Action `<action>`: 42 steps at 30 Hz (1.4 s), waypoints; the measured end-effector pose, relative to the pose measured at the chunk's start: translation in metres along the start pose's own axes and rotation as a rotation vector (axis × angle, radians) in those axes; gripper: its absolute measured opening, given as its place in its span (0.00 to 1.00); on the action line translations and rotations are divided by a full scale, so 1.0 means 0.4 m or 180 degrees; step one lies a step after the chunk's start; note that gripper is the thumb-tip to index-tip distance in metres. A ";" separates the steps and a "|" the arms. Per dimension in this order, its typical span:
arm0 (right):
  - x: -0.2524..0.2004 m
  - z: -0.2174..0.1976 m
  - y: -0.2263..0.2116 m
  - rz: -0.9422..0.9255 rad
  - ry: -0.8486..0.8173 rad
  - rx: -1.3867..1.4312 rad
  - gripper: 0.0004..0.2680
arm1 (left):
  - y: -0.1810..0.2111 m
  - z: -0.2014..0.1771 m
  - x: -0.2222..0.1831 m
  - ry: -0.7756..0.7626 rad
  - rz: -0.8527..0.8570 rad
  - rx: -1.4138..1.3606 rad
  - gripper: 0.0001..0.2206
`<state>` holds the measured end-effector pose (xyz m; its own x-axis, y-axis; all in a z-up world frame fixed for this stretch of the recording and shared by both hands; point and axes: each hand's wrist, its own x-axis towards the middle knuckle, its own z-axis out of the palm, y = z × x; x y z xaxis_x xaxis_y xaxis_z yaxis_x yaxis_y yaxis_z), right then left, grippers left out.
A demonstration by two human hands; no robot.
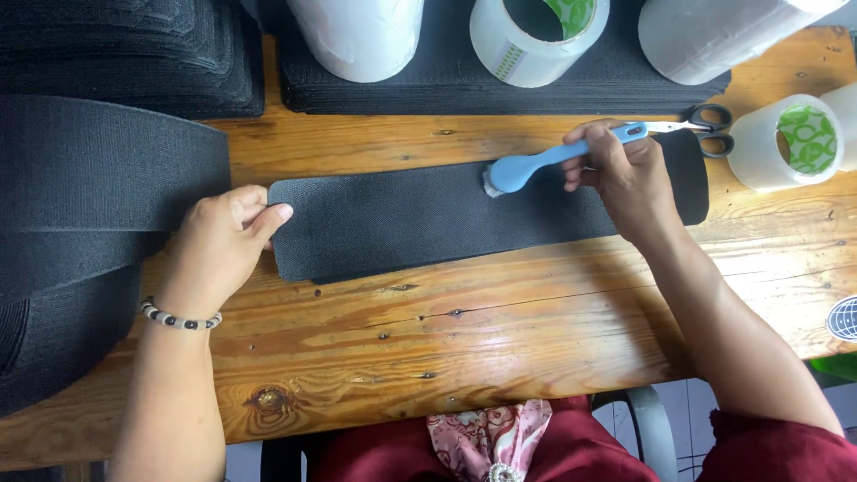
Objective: Cleaning and preparing black fabric strips using a small brush and organizing materials on a workbench.
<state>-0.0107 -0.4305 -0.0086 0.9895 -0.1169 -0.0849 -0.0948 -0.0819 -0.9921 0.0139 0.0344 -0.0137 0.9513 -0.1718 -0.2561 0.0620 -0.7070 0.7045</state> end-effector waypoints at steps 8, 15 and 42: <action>0.017 0.203 -0.020 -0.0057 -0.0410 0.0121 0.13 | 0.008 -0.003 -0.002 0.0057 0.0047 0.0157 0.08; 0.041 0.405 -0.016 -0.0190 -0.1160 0.0587 0.12 | -0.012 0.006 0.005 0.0089 0.0083 0.0142 0.08; -0.066 0.428 -0.027 0.0062 -0.1710 0.0654 0.11 | 0.010 -0.004 -0.005 0.0017 0.0097 -0.0119 0.09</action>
<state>-0.0173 -0.2570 -0.0114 0.9094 0.4072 -0.0849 -0.1434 0.1155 -0.9829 0.0127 0.0332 -0.0094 0.9544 -0.1891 -0.2308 0.0442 -0.6755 0.7360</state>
